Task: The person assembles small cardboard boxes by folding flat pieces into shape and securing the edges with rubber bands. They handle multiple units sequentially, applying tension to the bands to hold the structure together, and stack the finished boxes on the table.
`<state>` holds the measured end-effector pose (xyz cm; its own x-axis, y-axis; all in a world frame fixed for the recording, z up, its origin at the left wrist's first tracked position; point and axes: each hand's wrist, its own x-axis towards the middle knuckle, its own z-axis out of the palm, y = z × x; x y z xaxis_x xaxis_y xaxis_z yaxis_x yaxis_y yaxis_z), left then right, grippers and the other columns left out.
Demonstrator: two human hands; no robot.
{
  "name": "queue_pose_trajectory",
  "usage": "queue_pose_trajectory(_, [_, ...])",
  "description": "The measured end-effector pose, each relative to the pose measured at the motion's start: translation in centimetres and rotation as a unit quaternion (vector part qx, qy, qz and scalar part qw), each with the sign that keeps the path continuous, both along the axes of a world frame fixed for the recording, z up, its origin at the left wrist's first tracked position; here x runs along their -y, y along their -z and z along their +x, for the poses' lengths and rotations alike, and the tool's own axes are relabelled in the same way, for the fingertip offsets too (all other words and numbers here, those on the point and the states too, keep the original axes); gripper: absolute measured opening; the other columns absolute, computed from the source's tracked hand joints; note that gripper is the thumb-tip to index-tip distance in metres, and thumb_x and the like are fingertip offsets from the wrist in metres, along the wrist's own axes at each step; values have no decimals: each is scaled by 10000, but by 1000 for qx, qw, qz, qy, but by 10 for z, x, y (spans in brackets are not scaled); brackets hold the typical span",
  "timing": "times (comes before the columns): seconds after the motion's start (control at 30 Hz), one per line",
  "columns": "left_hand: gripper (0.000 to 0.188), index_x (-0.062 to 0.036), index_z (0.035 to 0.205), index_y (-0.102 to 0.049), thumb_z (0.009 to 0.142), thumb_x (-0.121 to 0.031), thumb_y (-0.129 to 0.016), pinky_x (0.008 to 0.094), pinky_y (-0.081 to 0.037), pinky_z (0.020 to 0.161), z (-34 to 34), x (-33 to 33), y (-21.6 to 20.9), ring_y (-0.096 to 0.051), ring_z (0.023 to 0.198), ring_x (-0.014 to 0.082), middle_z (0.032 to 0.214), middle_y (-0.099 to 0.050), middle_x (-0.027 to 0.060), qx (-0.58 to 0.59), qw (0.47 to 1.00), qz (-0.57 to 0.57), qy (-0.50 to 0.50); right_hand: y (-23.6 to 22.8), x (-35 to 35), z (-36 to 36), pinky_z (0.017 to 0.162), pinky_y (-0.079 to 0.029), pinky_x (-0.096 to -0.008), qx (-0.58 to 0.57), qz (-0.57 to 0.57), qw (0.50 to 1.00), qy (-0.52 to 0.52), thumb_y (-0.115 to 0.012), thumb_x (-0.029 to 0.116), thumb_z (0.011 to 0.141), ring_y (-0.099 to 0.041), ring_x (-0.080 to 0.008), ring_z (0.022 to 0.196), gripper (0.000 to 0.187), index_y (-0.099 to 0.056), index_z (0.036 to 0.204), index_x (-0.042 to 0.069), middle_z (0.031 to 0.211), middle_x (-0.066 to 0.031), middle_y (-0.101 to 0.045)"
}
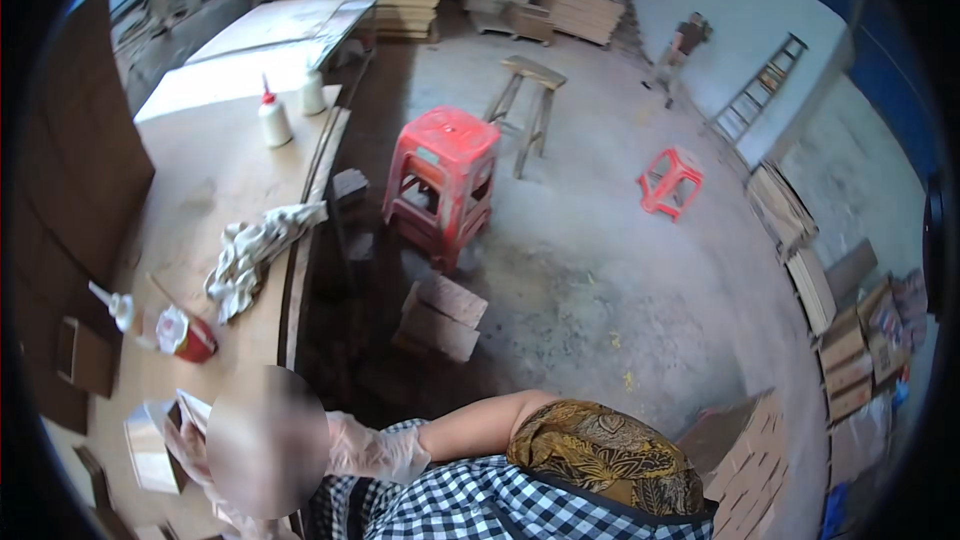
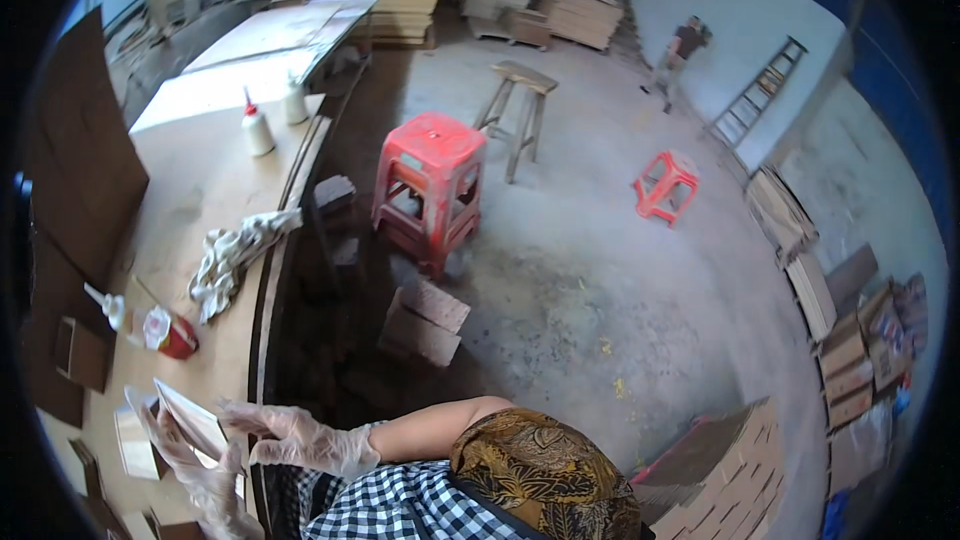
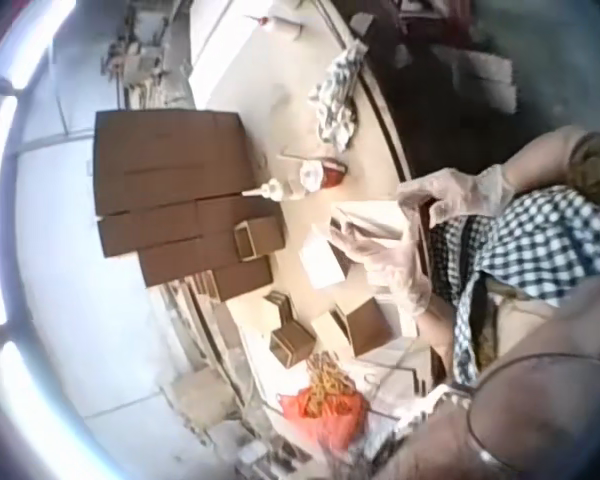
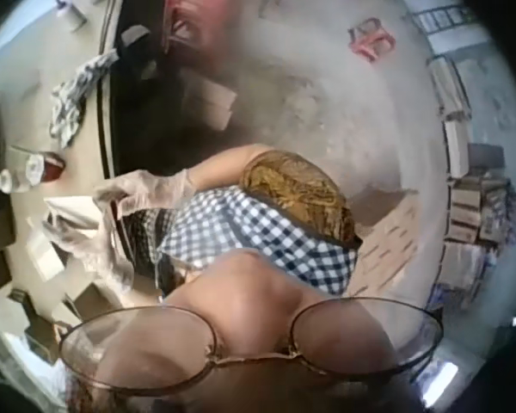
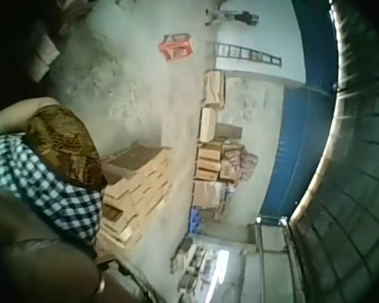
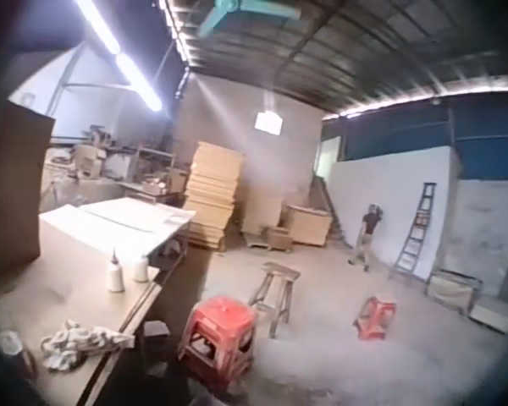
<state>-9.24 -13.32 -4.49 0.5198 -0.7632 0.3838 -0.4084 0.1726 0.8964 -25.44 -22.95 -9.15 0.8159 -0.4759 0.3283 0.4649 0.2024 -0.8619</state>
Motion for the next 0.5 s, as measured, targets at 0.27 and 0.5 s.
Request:
queue_pose_trajectory(0.27, [1224,-123,1595,-140,697,-479,-893,512,-293,1197,-37,23,27,-328,1450,388,1640,-149,209,249,967,-43,-21,-4,-13,-7,1073,-392,-323,-145,60,986,58,-757,510,877,-502,-154,1256,850,-435,1471,-7,1383,-99,-576])
queue_pose_trajectory(0.5, [1303,-30,1593,-106,650,-400,-925,503,-200,1236,-51,12,44,-225,1506,353,1620,-183,203,196,978,-65,-39,-41,-18,-23,995,-451,-308,-143,63,986,64,-681,347,981,-556,-140,1174,577,-528,1407,-12,1277,-66,-643])
